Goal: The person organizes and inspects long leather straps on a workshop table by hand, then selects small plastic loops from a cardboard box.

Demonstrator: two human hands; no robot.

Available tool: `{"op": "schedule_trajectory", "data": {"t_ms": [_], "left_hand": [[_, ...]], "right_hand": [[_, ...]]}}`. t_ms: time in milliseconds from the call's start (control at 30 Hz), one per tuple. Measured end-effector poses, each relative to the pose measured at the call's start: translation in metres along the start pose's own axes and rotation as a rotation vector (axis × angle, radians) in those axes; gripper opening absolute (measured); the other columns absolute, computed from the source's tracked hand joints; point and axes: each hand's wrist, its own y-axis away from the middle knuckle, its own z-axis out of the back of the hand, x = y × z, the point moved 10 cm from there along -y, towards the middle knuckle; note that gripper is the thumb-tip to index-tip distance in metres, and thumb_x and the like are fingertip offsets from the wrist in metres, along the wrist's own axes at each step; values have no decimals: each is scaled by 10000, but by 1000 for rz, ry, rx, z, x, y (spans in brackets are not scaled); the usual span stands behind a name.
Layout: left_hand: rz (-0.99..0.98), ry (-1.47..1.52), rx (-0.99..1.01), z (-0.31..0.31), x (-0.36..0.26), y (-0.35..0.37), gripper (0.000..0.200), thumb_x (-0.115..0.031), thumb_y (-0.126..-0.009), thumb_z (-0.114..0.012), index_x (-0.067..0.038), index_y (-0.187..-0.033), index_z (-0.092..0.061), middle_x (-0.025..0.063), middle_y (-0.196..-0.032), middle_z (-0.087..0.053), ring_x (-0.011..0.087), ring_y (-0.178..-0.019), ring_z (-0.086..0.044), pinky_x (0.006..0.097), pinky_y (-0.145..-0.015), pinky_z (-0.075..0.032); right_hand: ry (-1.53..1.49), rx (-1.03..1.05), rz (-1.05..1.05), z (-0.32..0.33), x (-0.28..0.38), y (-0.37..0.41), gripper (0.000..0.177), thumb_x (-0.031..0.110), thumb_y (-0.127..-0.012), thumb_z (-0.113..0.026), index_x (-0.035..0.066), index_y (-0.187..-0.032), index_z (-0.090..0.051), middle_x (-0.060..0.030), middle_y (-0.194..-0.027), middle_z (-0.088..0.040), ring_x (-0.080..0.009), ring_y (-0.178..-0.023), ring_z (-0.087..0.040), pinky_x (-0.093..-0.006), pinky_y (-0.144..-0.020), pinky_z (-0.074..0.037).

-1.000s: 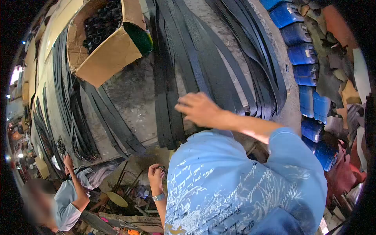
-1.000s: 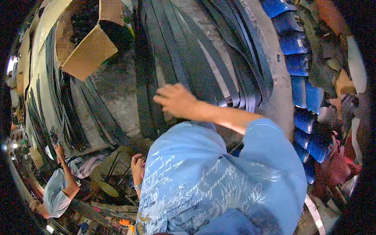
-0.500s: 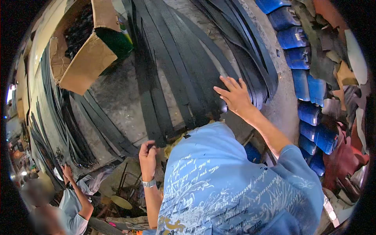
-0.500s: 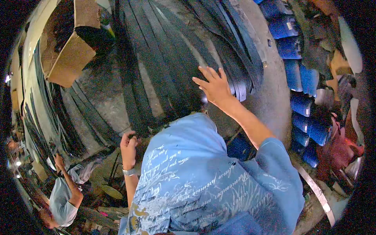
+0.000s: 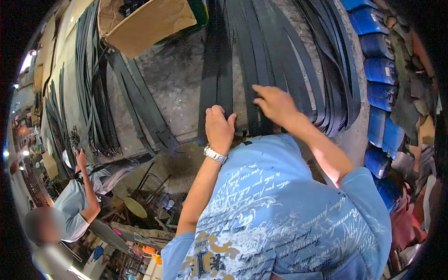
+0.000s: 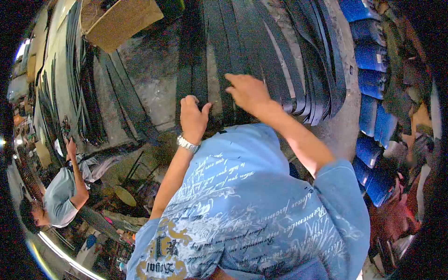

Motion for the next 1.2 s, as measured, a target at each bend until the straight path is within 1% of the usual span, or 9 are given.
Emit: {"op": "schedule_trajectory", "data": {"t_ms": [167,200,300,367,433,533,733,1033,1200], "left_hand": [[96,220,-18,9,12,-5,400,-187,-747,-783,-27,-924,-462,161,-851,-508,348,-788,-520,418,-705,-445],[130,287,11,10,13,-7,394,-186,-750,-779,-25,-929,-466,159,-844,-512,341,-784,-528,413,-706,-449],[213,404,103,8,13,-10,409,-210,-753,-784,-24,-920,-460,164,-802,-545,307,-735,-545,395,-696,-461],[197,533,120,10,14,-10,403,-237,-770,-780,-21,-935,-482,160,-830,-587,259,-743,-580,391,-697,-477],[148,495,9,17,20,-9,346,-251,-827,-743,-14,-916,-507,139,-805,-557,263,-740,-550,380,-691,-460],[232,351,-132,37,39,-14,330,-254,-869,-706,9,-886,-507,138,-788,-507,288,-727,-504,386,-697,-439],[41,162,-285,46,43,-59,361,-245,-820,-744,1,-936,-506,161,-869,-511,343,-847,-518,428,-774,-426],[334,291,8,9,59,-89,410,-291,-791,-766,19,-944,-546,214,-881,-616,363,-826,-601,416,-752,-474],[366,342,147,-1,53,-96,573,-465,-814,-732,61,-1019,-628,237,-920,-674,323,-841,-648,388,-762,-499]], "right_hand": [[-613,226,-328,-85,4,-31,580,207,-873,-696,-37,-1352,-478,-166,-1048,-682,-234,-830,-679,-333,-722,-534],[-712,222,-370,-102,-5,-33,637,306,-829,-720,-32,-1318,-491,-184,-1075,-689,-268,-963,-676,-388,-837,-520],[-1007,191,-428,-120,-15,-33,653,274,-833,-737,-10,-1345,-446,-121,-944,-649,-226,-784,-618,-347,-651,-517],[-1043,330,-538,-122,-12,-27,523,261,-856,-719,-9,-1254,-511,-79,-864,-617,-184,-711,-581,-321,-555,-485],[-1057,365,-547,-115,-3,-30,196,195,-911,-665,36,-966,-566,-59,-787,-605,-136,-643,-597,-262,-478,-478],[-1011,377,-504,-112,3,-32,208,203,-929,-635,19,-993,-563,-64,-800,-606,-148,-664,-617,-270,-490,-490],[-794,527,-402,-132,3,-27,248,242,-954,-588,7,-1028,-559,-96,-873,-650,-182,-766,-662,-327,-596,-529],[-1009,537,-566,-102,5,-39,677,321,-965,-593,-12,-1451,-259,-151,-1193,-560,-207,-970,-601,-331,-707,-526],[-1129,530,-534,-88,-9,-71,667,334,-955,-610,-6,-1432,-291,-142,-1163,-567,-200,-950,-597,-332,-719,-537]]}}
